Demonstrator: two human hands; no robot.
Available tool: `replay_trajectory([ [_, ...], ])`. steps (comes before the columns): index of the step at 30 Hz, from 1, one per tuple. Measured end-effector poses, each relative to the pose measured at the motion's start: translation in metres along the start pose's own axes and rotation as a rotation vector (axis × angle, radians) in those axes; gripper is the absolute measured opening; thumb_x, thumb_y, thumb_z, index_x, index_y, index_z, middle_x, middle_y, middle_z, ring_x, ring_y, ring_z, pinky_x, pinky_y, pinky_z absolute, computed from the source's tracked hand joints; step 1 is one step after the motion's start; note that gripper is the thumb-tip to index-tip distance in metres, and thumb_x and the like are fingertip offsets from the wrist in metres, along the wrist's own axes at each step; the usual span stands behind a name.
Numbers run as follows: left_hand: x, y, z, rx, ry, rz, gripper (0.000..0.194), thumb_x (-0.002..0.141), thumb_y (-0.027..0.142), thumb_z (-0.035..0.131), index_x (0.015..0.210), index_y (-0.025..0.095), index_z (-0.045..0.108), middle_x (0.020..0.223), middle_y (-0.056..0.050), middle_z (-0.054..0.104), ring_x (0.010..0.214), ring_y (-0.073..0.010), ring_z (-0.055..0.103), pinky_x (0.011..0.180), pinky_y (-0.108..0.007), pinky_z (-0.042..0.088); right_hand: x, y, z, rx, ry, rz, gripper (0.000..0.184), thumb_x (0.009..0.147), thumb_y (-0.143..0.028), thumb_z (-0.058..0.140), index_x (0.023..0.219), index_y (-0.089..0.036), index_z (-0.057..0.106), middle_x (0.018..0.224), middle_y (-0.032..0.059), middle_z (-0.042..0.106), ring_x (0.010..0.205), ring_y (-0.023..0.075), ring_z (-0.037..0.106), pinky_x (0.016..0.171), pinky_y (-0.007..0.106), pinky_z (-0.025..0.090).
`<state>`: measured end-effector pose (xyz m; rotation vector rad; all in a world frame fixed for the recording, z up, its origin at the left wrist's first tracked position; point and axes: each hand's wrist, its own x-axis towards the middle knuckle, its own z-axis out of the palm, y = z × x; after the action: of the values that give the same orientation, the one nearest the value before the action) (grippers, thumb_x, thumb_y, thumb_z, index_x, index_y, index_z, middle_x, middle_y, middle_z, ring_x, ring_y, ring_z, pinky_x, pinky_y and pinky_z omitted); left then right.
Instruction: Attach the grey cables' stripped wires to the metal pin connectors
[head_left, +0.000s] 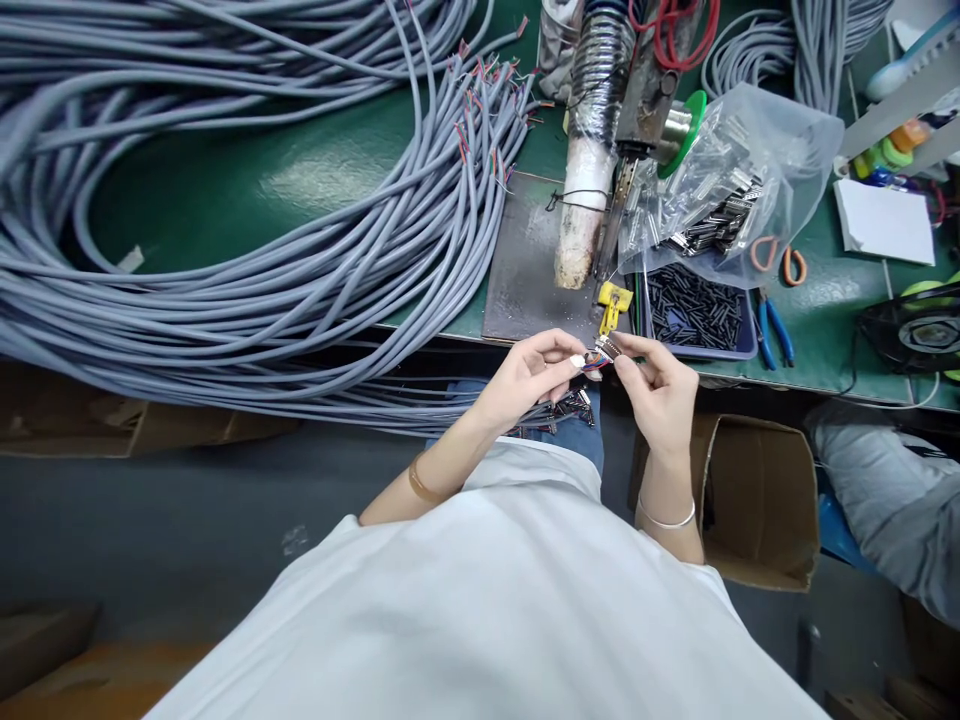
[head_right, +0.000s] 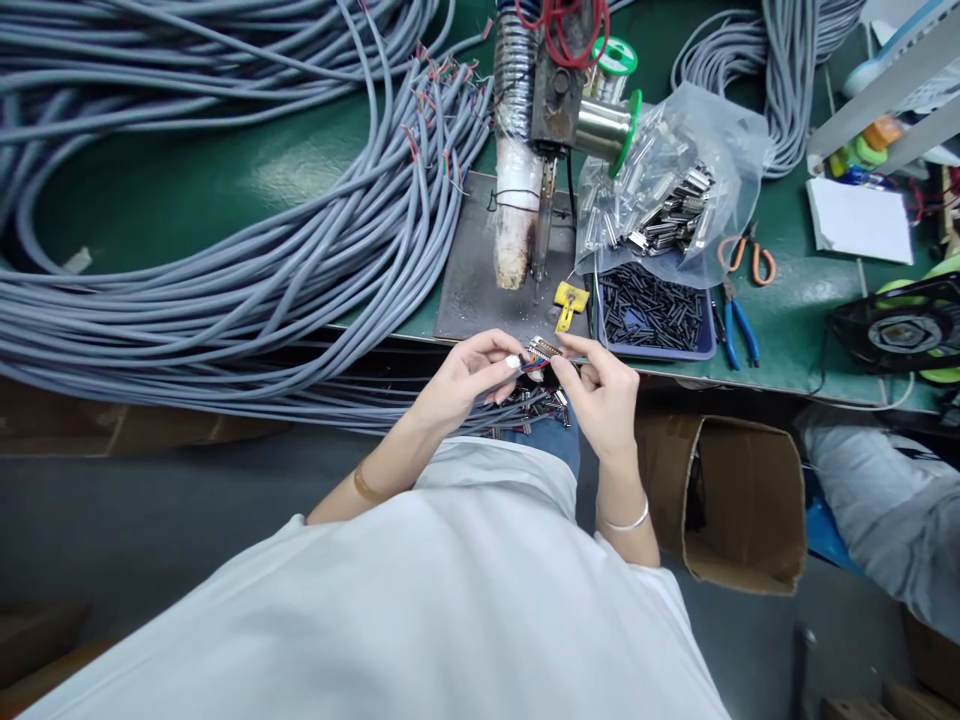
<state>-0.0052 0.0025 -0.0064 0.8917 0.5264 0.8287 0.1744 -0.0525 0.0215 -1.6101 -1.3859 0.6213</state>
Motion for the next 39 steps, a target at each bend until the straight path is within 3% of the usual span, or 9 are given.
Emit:
replay_trajectory([
  [6, -0.001, -0.003, 0.000, 0.058, 0.084, 0.063, 0.028, 0.076, 0.040, 0.084, 0.082, 0.017, 0.070, 0.075, -0.002, 0.071, 0.049, -0.0052, 0.049, 0.046, -0.020, 0.040, 0.004, -0.002, 0.005, 0.223, -0.161, 0.106, 0.028, 0.090, -0.049, 0.068, 0.092, -0.021, 0.073, 0.074, 0.0005, 0.072, 0.062, 0.0129, 0.063, 0.059, 0.026, 0.051],
  [11, -0.006, -0.004, 0.001, 0.316, 0.149, 0.341, 0.017, 0.079, 0.033, 0.082, 0.077, 0.018, 0.073, 0.081, -0.005, 0.073, 0.078, -0.0148, 0.068, 0.074, -0.027, 0.055, 0.006, -0.007, 0.006, 0.258, -0.211, 0.127, 0.034, 0.089, -0.051, 0.068, 0.078, -0.020, 0.068, 0.063, -0.0022, 0.065, 0.057, 0.0112, 0.059, 0.056, 0.024, 0.048],
  [15, -0.009, -0.002, 0.003, 0.555, 0.177, 0.569, 0.003, 0.084, 0.020, 0.076, 0.081, 0.020, 0.074, 0.084, -0.005, 0.074, 0.078, -0.0144, 0.068, 0.073, -0.027, 0.053, 0.004, -0.012, 0.006, 0.171, -0.129, 0.125, 0.030, 0.090, -0.049, 0.067, 0.082, -0.020, 0.070, 0.064, -0.0016, 0.066, 0.056, 0.0111, 0.058, 0.054, 0.024, 0.045],
  [18, -0.008, -0.002, 0.005, 0.706, 0.140, 0.647, 0.007, 0.086, 0.013, 0.071, 0.083, 0.019, 0.074, 0.088, -0.005, 0.075, 0.078, -0.0140, 0.068, 0.072, -0.026, 0.052, 0.003, -0.014, 0.007, 0.082, -0.068, 0.102, 0.028, 0.091, -0.047, 0.067, 0.085, -0.020, 0.072, 0.065, -0.0013, 0.067, 0.056, 0.0113, 0.057, 0.054, 0.025, 0.044],
  [22, -0.006, -0.007, 0.009, 0.739, 0.196, 0.566, 0.008, 0.089, 0.017, 0.068, 0.082, 0.019, 0.072, 0.089, -0.006, 0.074, 0.084, -0.0154, 0.068, 0.079, -0.027, 0.053, 0.004, -0.014, 0.010, -0.026, -0.024, 0.044, 0.027, 0.092, -0.045, 0.065, 0.087, -0.021, 0.074, 0.063, -0.0026, 0.066, 0.051, 0.0090, 0.050, 0.052, 0.026, 0.037],
  [26, -0.002, -0.010, 0.008, 0.470, 0.241, 0.293, 0.016, 0.086, 0.030, 0.074, 0.081, 0.017, 0.067, 0.088, -0.005, 0.072, 0.077, -0.0128, 0.066, 0.070, -0.024, 0.053, 0.004, -0.012, 0.009, -0.104, 0.008, -0.048, 0.031, 0.093, -0.049, 0.062, 0.088, -0.021, 0.077, 0.062, -0.0018, 0.064, 0.052, 0.0105, 0.048, 0.053, 0.028, 0.036],
  [32, 0.007, -0.004, 0.000, 0.102, 0.237, 0.074, 0.037, 0.073, 0.040, 0.086, 0.077, 0.016, 0.057, 0.083, -0.004, 0.073, 0.046, -0.0019, 0.046, 0.041, -0.016, 0.035, 0.000, -0.011, 0.004, 0.135, 0.422, -0.232, 0.036, 0.098, -0.046, 0.045, 0.104, -0.024, 0.072, 0.050, -0.0052, 0.041, 0.041, 0.0117, 0.037, 0.045, 0.029, 0.029],
  [35, 0.011, 0.000, -0.003, 0.062, 0.232, 0.055, 0.040, 0.071, 0.039, 0.088, 0.076, 0.016, 0.056, 0.080, -0.003, 0.073, 0.044, -0.0008, 0.043, 0.040, -0.016, 0.032, 0.001, -0.010, 0.001, 0.166, 0.488, -0.191, 0.025, 0.098, -0.038, 0.049, 0.117, -0.027, 0.059, 0.061, -0.0046, 0.059, 0.039, 0.0107, 0.045, 0.042, 0.026, 0.034],
  [39, 0.014, 0.003, -0.005, 0.054, 0.236, 0.069, 0.039, 0.070, 0.038, 0.088, 0.075, 0.016, 0.056, 0.080, -0.002, 0.071, 0.043, -0.0001, 0.042, 0.038, -0.016, 0.031, -0.004, -0.007, -0.003, 0.063, 0.356, -0.092, 0.017, 0.097, -0.038, 0.057, 0.107, -0.025, 0.063, 0.086, 0.0022, 0.076, 0.055, 0.0146, 0.068, 0.054, 0.029, 0.052],
])
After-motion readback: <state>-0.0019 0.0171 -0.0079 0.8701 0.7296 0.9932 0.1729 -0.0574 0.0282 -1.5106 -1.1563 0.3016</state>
